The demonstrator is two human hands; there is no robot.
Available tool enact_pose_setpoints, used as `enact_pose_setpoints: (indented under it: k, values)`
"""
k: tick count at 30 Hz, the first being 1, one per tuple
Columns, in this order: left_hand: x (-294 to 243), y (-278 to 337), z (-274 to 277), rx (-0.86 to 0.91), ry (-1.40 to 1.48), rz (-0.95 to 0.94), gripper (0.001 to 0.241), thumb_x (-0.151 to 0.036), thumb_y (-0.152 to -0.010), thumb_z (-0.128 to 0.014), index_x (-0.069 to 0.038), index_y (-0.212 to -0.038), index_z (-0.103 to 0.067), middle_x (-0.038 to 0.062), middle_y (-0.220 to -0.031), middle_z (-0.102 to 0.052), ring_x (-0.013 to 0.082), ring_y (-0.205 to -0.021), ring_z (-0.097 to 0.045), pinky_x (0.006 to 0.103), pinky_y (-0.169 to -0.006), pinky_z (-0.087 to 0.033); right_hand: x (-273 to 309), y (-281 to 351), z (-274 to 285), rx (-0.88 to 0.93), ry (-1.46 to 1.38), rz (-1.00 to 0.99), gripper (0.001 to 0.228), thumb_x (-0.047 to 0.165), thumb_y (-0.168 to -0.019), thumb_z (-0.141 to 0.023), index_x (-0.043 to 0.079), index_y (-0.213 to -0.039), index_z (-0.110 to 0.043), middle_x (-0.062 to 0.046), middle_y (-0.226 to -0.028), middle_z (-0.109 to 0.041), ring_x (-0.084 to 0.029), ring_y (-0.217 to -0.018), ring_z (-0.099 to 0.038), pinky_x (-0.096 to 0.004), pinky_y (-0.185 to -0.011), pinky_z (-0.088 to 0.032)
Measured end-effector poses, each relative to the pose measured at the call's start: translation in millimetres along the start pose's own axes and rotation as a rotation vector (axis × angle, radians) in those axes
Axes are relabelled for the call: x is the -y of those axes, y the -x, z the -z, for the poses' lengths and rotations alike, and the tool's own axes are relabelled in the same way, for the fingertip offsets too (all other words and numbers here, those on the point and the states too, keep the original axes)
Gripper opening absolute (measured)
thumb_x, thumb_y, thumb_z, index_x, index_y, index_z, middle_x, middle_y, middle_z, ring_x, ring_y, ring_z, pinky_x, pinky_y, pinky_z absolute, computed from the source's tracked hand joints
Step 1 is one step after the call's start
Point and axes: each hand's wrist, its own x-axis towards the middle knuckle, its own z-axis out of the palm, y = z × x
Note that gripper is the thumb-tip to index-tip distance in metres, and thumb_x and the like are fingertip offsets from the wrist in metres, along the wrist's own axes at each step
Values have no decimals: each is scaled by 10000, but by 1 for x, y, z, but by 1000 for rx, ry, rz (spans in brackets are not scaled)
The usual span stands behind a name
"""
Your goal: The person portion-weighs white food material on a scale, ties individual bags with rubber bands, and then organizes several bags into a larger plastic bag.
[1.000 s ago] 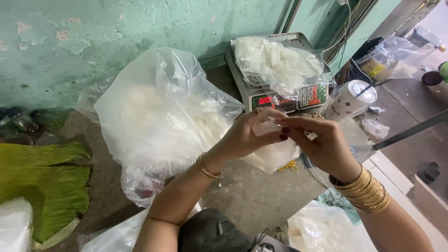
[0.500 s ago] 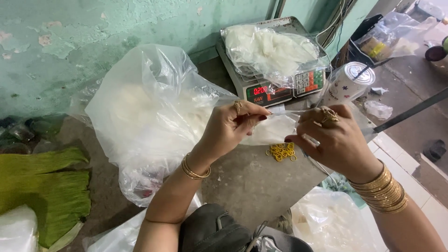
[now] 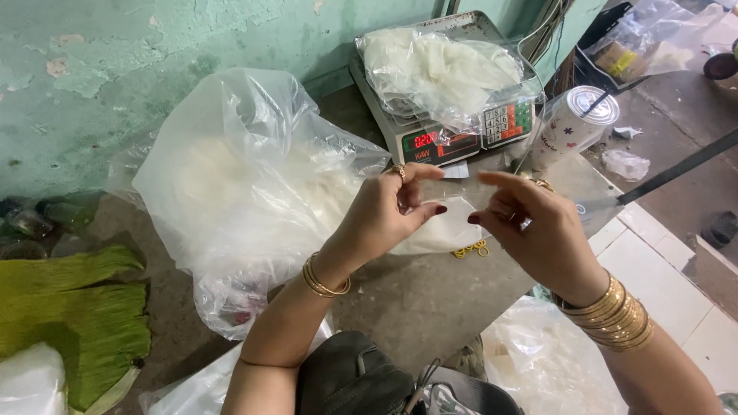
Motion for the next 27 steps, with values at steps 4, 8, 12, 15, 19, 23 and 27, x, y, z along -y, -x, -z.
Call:
enact_pose_setpoints:
  k: [4,8,12,15,19,23,27]
  values:
    - [15,-4,-12,-151,-61,5,107,-56,-829,-758,-132,-903,-770,5,-629,-530,122,-592,-558,240,-539,-501,-2,4,-31,-131,-61,108,123,6,-873,-761,84,-963,-791,-90,-793,-650,-213,-585,-633,-326,-488,-522]
    - [24,-7,-24,-153,-114,-41,100,-81,-826,-750,-165,-879,-759,18,-637,-531,173,-604,-600,268,-537,-522,-6,-1,-51,-144,-85,147,120,0,-906,-732,91,-962,-786,-98,-827,-642,-226,-620,-664,-321,-526,-552]
    - [18,-9,-15,-99,60,-63,115,-17,-904,-691,-100,-952,-756,72,-766,-647,171,-684,-692,255,-595,-574,-13,-9,-50,-161,-366,-3,112,-110,-936,-671,-57,-1021,-722,-160,-871,-629,-262,-720,-737,-356,-644,-630]
    - [12,-8,-10,-43,141,7,115,-33,-914,-687,-39,-1021,-728,126,-868,-667,207,-785,-721,286,-662,-609,-17,-8,-54,-161,-508,-57,124,-133,-951,-619,-105,-1053,-686,-156,-878,-608,-260,-777,-751,-381,-688,-644]
    - [0,-7,-6,78,180,105,258,-35,-847,-747,-9,-1098,-693,160,-958,-650,264,-938,-710,343,-769,-632,-15,-7,-57,-103,-568,-81,135,-118,-930,-656,-112,-1053,-712,-152,-824,-609,-222,-784,-736,-389,-712,-634]
    - [2,-7,-12,75,188,178,292,-43,-779,-823,-3,-1035,-688,131,-900,-655,211,-891,-700,320,-730,-640,-15,-12,-57,-86,-412,-20,189,-12,-916,-730,70,-1072,-797,-74,-768,-637,-149,-708,-649,-334,-701,-554]
    - [17,-8,-21,50,117,135,124,0,-830,-754,-42,-935,-703,148,-816,-648,265,-821,-726,343,-655,-627,-19,-10,-71,-67,-467,164,460,130,-920,-751,48,-1323,-544,-195,-1267,-517,-345,-1206,-468,-509,-1015,-367]
